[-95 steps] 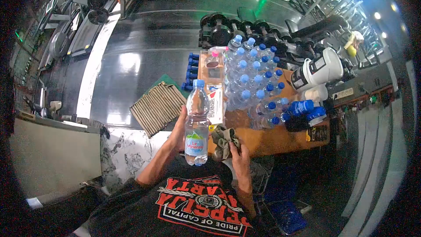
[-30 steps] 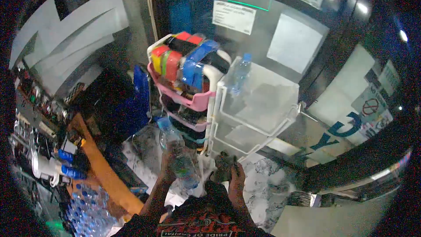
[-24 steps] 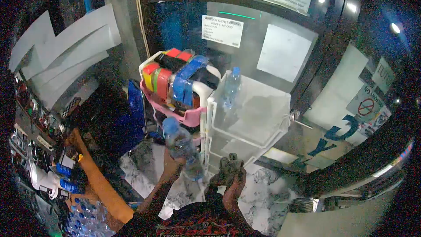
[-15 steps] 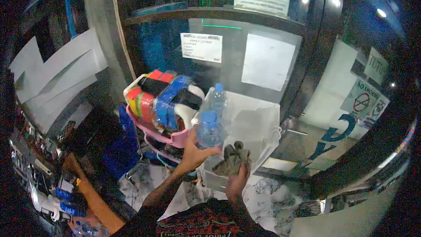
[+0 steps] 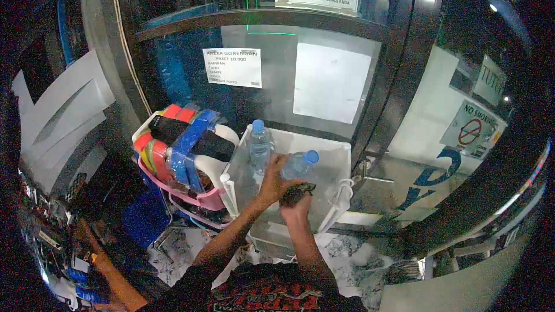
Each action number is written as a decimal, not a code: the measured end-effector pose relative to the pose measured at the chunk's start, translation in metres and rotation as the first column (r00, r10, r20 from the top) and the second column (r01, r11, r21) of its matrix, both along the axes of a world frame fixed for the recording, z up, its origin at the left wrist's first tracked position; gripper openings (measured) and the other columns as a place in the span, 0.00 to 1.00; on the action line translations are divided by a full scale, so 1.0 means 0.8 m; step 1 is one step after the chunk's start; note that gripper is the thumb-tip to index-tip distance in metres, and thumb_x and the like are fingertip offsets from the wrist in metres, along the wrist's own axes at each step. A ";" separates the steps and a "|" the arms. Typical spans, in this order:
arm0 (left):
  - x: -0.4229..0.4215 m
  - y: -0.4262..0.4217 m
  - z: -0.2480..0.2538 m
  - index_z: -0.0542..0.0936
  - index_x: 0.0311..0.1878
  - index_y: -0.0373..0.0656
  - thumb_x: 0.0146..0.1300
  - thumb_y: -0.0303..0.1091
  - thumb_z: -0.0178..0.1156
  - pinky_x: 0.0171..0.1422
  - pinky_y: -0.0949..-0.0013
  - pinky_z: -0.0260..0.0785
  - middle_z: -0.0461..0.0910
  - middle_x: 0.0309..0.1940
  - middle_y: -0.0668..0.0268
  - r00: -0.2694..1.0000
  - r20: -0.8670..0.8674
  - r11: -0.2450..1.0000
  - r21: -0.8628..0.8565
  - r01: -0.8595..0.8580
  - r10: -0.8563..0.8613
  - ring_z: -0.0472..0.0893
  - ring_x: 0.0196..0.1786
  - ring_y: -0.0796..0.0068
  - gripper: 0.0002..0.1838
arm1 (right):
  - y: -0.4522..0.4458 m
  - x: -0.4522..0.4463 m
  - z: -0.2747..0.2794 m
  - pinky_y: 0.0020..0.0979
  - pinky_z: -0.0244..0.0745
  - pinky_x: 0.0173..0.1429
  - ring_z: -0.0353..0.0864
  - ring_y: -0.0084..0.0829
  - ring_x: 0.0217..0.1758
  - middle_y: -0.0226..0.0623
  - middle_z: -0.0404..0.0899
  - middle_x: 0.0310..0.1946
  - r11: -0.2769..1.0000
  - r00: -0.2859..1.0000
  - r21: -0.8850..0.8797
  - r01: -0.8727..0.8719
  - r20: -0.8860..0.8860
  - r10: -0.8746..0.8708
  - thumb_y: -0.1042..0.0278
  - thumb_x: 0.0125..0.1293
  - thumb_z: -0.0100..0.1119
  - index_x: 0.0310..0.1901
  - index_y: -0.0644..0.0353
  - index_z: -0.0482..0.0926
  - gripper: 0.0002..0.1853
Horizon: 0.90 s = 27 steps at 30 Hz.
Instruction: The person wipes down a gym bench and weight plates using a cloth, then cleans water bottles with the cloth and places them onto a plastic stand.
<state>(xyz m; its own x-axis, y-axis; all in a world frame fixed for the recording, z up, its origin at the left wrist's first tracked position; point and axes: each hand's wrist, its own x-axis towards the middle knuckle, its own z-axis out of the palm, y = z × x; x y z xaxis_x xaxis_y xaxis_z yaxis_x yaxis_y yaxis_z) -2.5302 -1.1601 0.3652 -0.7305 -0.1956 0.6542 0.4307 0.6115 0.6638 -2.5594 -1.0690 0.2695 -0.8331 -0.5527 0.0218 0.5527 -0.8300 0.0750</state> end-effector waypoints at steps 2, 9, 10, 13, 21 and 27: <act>-0.005 0.002 0.002 0.74 0.54 0.38 0.38 0.35 0.77 0.53 0.59 0.68 0.71 0.46 0.54 0.999 0.021 1.000 -0.003 0.026 -0.026 0.74 0.50 0.53 0.36 | -0.007 -0.001 0.021 0.42 0.71 0.56 0.78 0.35 0.46 0.33 0.79 0.42 0.944 0.985 0.327 0.038 0.146 -0.090 0.54 0.68 0.42 0.45 0.53 0.75 0.15; -0.042 -0.009 -0.039 0.70 0.59 0.40 0.41 0.41 0.75 0.56 0.58 0.69 0.72 0.51 0.54 0.993 0.119 1.000 -0.009 -0.007 0.009 0.75 0.52 0.49 0.40 | -0.015 -0.033 0.035 0.43 0.71 0.56 0.78 0.36 0.43 0.32 0.78 0.38 0.944 0.981 0.324 0.067 0.149 -0.121 0.55 0.68 0.42 0.42 0.53 0.74 0.13; -0.043 -0.009 -0.042 0.70 0.59 0.40 0.41 0.41 0.75 0.56 0.58 0.69 0.72 0.51 0.54 0.993 0.122 1.000 -0.012 -0.006 0.007 0.75 0.52 0.49 0.40 | -0.018 -0.035 0.029 0.43 0.71 0.56 0.78 0.35 0.44 0.33 0.78 0.39 0.933 0.983 0.351 0.082 0.124 -0.133 0.55 0.68 0.42 0.43 0.53 0.74 0.14; -0.042 -0.008 -0.047 0.66 0.63 0.41 0.45 0.41 0.73 0.57 0.57 0.68 0.71 0.54 0.51 0.991 0.076 0.993 -0.043 -0.106 0.109 0.74 0.54 0.46 0.42 | -0.018 -0.045 0.004 0.41 0.73 0.54 0.78 0.34 0.43 0.33 0.78 0.38 0.953 0.987 0.296 0.063 0.120 -0.103 0.56 0.69 0.41 0.43 0.53 0.74 0.14; -0.036 -0.009 -0.037 0.54 0.71 0.45 0.55 0.32 0.65 0.58 0.52 0.67 0.64 0.60 0.44 0.942 0.044 0.931 -0.177 -0.320 0.332 0.68 0.59 0.42 0.42 | -0.016 -0.060 0.013 0.38 0.76 0.50 0.80 0.34 0.39 0.33 0.79 0.34 0.965 0.989 0.247 -0.085 0.136 0.053 0.59 0.71 0.41 0.44 0.54 0.75 0.13; -0.024 -0.009 -0.028 0.54 0.72 0.49 0.55 0.32 0.63 0.60 0.50 0.66 0.57 0.66 0.43 0.947 -0.012 0.910 -0.272 -0.313 0.322 0.65 0.63 0.40 0.42 | -0.025 -0.048 0.047 0.44 0.72 0.56 0.78 0.35 0.48 0.35 0.79 0.43 0.850 0.985 0.513 -0.123 0.166 0.043 0.56 0.72 0.41 0.48 0.53 0.75 0.15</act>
<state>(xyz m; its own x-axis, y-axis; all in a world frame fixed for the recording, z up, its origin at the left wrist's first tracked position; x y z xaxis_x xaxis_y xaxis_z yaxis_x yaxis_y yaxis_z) -2.5495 -1.1673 0.3430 -0.6806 -0.2419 0.6915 0.1656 0.8687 0.4669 -2.5979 -1.0894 0.3074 -0.7551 -0.5171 -0.4029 0.6381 -0.7207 -0.2709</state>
